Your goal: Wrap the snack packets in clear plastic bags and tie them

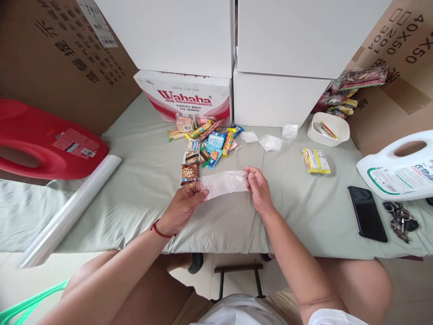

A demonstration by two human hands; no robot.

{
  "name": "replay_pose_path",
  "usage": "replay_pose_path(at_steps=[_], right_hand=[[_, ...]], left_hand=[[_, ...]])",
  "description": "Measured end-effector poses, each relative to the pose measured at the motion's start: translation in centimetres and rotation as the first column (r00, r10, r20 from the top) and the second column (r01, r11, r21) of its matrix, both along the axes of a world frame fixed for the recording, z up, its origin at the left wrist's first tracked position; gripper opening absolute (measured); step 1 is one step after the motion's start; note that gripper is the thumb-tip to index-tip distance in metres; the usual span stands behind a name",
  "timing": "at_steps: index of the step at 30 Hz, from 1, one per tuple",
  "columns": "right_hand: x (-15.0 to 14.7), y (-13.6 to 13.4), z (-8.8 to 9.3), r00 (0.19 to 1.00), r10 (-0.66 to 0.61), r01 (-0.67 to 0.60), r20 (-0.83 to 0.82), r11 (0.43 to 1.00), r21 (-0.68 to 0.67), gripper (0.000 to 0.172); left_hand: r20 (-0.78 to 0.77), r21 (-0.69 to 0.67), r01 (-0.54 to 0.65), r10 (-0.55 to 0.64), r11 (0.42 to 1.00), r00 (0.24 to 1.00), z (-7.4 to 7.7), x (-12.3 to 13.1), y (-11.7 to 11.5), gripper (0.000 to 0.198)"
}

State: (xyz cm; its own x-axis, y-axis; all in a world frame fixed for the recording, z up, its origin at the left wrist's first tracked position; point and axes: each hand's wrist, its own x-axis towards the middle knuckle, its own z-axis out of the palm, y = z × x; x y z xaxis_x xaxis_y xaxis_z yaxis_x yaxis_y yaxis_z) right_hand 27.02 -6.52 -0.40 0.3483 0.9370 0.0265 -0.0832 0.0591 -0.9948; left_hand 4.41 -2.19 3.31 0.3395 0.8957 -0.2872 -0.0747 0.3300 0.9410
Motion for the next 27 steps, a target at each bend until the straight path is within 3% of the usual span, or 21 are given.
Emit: replay_pose_path(at_steps=[2, 4, 7, 11, 13, 16, 20, 23, 27], right_hand=[[0.1, -0.4, 0.2, 0.964, 0.008, -0.030, 0.266, 0.997, 0.076, 0.062], [0.3, -0.8, 0.5, 0.867, -0.102, 0.006, 0.488, 0.981, 0.195, 0.068], [0.6, -1.1, 0.9, 0.722, -0.278, 0.046, 0.634, 0.933, 0.357, 0.059], [0.2, -1.0, 0.4, 0.592, -0.149, -0.085, 0.792, 0.966, 0.245, 0.044], [0.1, -0.9, -0.2, 0.598, -0.065, -0.098, 0.799, 0.983, 0.153, 0.043], [0.2, -0.8, -0.7, 0.656, 0.039, -0.140, 0.754, 0.988, 0.071, 0.026], [0.2, -1.0, -0.6, 0.678, 0.019, -0.121, 0.735, 0.989, 0.086, 0.021], [0.1, -1.0, -0.7, 0.627, 0.011, -0.127, 0.779, 0.988, 0.089, 0.029], [0.2, -0.8, -1.3, 0.553, 0.051, -0.193, 0.831, 0.979, 0.068, 0.010]], left_hand=[[-0.004, 0.016, 0.034, -0.034, 0.999, 0.999, -0.3, 0.1, -0.2, 0.038], [-0.008, -0.001, 0.035, -0.035, 0.999, 0.999, -0.5, 0.2, -0.2, 0.038], [-0.009, -0.055, -0.012, 0.012, 0.998, 1.000, -0.7, 0.3, 0.0, 0.040], [-0.014, -0.065, 0.016, -0.017, 0.998, 1.000, -0.6, 0.4, 0.0, 0.038], [-0.020, -0.068, 0.050, -0.052, 0.996, 0.998, -0.6, 0.4, -0.2, 0.035], [-0.016, -0.113, 0.100, -0.102, 0.989, 0.995, -0.9, 0.5, -0.2, 0.032], [-0.045, -0.159, 0.158, -0.167, 0.974, 0.985, -1.7, 0.4, -0.1, 0.031], [-0.089, -0.168, 0.155, -0.172, 0.974, 0.981, -2.0, 0.4, 0.0, 0.033], [-0.072, -0.188, 0.135, -0.151, 0.973, 0.986, -1.1, 0.4, 0.2, 0.032]])
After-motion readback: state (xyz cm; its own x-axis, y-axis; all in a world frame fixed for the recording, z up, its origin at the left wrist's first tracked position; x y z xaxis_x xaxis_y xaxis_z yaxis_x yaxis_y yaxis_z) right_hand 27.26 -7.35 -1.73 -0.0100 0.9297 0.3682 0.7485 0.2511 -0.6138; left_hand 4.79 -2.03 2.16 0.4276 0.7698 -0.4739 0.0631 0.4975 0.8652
